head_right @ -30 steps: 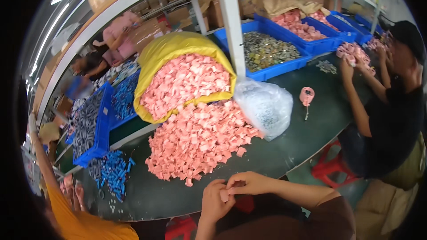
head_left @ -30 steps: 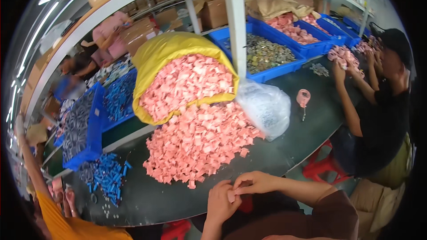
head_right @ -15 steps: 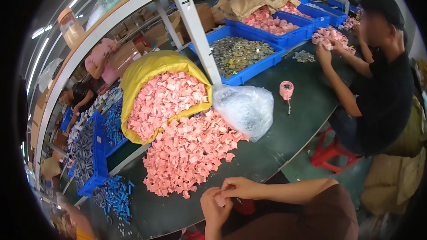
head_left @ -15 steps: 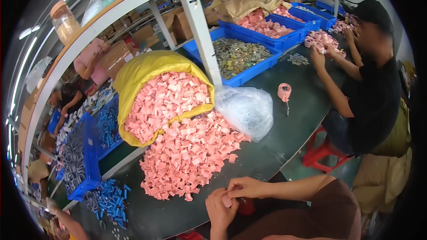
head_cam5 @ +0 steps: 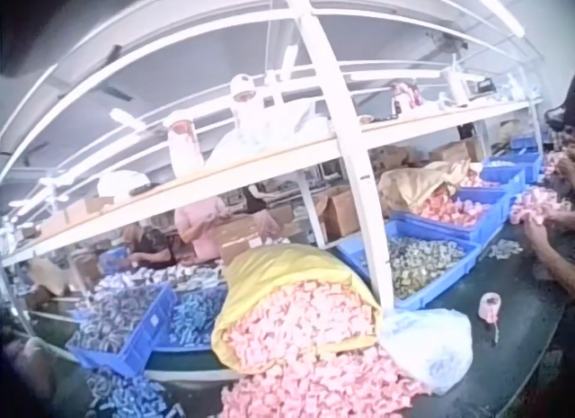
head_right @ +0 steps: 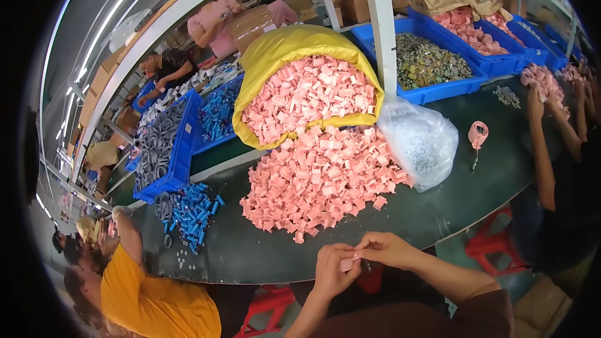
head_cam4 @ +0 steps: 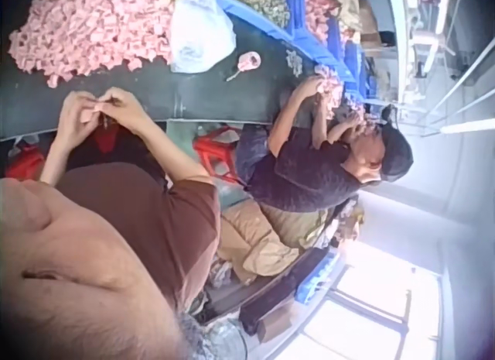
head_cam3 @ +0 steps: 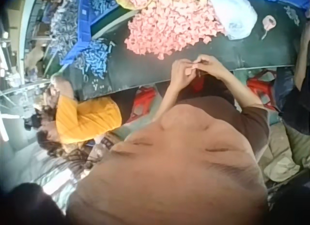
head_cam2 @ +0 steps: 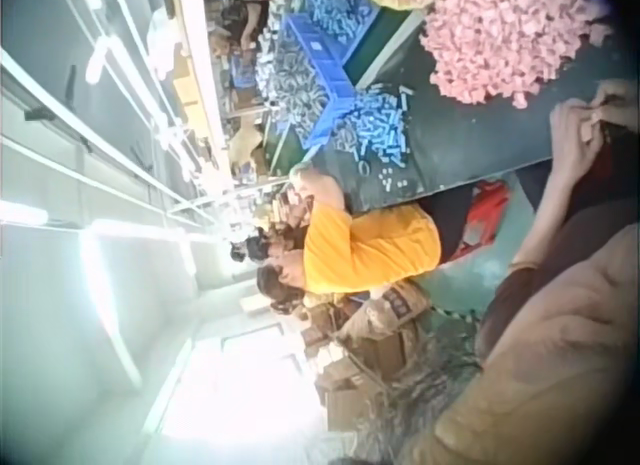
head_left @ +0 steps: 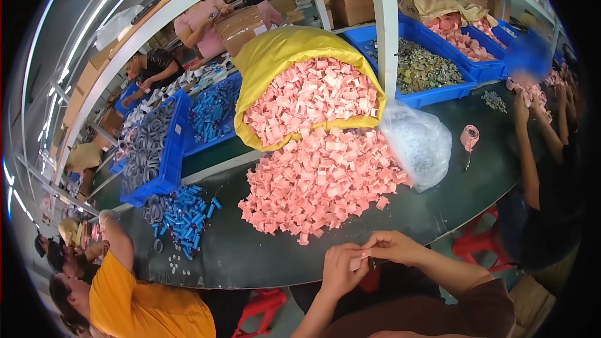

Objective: Assembling small pink plastic components with metal rings on a production line.

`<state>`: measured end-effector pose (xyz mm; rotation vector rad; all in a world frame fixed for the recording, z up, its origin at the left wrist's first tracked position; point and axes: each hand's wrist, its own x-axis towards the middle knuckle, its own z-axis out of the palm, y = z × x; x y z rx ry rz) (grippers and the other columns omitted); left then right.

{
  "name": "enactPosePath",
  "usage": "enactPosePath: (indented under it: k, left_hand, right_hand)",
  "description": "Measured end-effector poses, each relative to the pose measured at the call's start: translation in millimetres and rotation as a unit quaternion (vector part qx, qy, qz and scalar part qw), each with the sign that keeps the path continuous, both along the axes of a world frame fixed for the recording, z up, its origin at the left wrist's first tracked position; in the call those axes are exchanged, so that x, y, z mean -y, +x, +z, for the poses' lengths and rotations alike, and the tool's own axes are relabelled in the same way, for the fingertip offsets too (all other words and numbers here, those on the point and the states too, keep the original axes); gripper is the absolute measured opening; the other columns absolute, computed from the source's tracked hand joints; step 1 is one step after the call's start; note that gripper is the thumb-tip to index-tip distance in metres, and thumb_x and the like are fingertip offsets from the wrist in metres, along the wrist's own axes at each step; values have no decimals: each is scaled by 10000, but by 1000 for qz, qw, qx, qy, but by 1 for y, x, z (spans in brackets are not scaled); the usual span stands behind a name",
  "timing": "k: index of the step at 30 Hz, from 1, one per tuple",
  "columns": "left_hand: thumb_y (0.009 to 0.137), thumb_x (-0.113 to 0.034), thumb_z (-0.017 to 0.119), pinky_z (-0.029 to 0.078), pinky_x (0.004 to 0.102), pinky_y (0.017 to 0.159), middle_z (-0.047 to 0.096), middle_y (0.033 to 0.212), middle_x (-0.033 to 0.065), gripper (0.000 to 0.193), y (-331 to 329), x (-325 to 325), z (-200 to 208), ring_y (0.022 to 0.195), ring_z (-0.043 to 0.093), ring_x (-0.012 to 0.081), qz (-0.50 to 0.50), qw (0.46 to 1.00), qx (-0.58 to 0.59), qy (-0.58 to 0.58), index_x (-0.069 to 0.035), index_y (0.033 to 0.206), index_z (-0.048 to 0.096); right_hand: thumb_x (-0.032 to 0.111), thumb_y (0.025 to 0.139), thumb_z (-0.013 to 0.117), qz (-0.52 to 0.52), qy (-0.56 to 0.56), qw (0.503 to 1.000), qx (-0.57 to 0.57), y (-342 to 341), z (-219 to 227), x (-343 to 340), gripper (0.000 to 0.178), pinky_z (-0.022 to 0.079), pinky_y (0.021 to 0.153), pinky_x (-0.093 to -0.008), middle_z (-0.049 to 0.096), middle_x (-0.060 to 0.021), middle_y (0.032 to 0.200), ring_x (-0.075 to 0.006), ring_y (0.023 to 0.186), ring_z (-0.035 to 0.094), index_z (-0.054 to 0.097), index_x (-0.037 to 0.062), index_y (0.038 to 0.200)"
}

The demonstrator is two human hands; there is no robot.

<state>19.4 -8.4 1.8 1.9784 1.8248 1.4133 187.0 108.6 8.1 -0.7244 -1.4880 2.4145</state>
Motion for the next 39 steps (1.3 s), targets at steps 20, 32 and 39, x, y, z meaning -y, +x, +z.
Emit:
enactPosePath:
  k: [20,32,39]
  left_hand:
    - [705,-94,818,447,442,844,658,1060,81,404,0,3,-3,943,603,323,-11,999,8,-36,-103,1010,552]
    - [645,-45,825,459,421,827,645,1032,103,519,3,-3,1,919,599,328,25,1000,-5,-16,-93,1070,531]
    - [648,-51,827,468,413,826,647,1009,100,479,0,-1,-7,916,599,316,-24,1000,7,-15,-95,1044,562]
  right_hand:
    - [170,928,693,-65,550,832,23,-11,18,22,143,539,732,-346,655,-79,949,-247,841,660,632,69,1009]
    - [189,937,651,-63,568,820,16,-13,13,21,162,537,747,-419,631,-115,982,-335,888,638,579,55,995]
    - [206,940,665,-51,403,910,81,-10,1,30,205,534,752,-363,614,-98,999,-271,878,647,573,69,1061]
